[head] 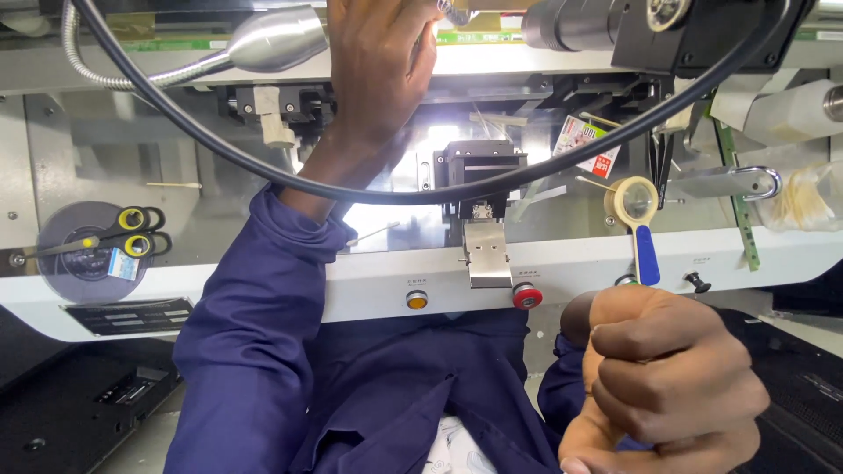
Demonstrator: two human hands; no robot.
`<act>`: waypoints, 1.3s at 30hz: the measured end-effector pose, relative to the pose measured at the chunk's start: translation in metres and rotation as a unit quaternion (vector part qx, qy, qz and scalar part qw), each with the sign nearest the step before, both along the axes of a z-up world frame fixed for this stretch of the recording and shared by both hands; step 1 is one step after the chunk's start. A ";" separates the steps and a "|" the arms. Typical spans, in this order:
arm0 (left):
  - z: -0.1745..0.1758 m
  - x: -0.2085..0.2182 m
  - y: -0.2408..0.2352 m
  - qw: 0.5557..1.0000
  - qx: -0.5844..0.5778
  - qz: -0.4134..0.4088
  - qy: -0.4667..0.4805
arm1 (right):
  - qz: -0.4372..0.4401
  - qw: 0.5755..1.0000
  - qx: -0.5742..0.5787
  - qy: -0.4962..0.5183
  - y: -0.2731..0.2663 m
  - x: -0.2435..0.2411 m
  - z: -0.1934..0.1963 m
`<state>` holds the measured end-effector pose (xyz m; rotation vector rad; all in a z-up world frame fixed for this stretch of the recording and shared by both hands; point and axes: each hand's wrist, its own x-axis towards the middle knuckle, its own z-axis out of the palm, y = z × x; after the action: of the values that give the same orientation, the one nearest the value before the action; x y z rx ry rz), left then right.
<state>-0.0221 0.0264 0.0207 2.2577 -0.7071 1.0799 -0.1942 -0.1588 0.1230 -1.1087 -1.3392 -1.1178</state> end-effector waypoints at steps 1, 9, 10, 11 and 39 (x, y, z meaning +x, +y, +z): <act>0.002 0.000 -0.001 1.000 -0.004 -0.007 -0.006 | -0.011 0.999 -0.008 0.040 0.001 -0.003 0.000; -0.005 0.001 -0.004 1.000 0.002 -0.006 0.002 | 0.032 0.994 0.025 0.105 0.008 0.001 -0.002; -0.005 0.001 -0.004 1.000 0.005 -0.002 0.002 | 0.028 0.992 0.032 0.122 0.009 0.001 -0.001; -0.005 0.002 -0.003 1.000 0.009 0.004 -0.001 | 0.025 0.990 0.039 0.135 0.010 0.002 -0.001; 0.003 0.010 0.000 0.999 0.027 -0.016 0.025 | -0.410 0.818 -0.324 0.241 -0.029 0.169 -0.116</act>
<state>-0.0125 0.0265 0.0234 2.3026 -0.7569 0.9967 -0.0252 -0.1875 0.0070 -2.4510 -0.8151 -0.8290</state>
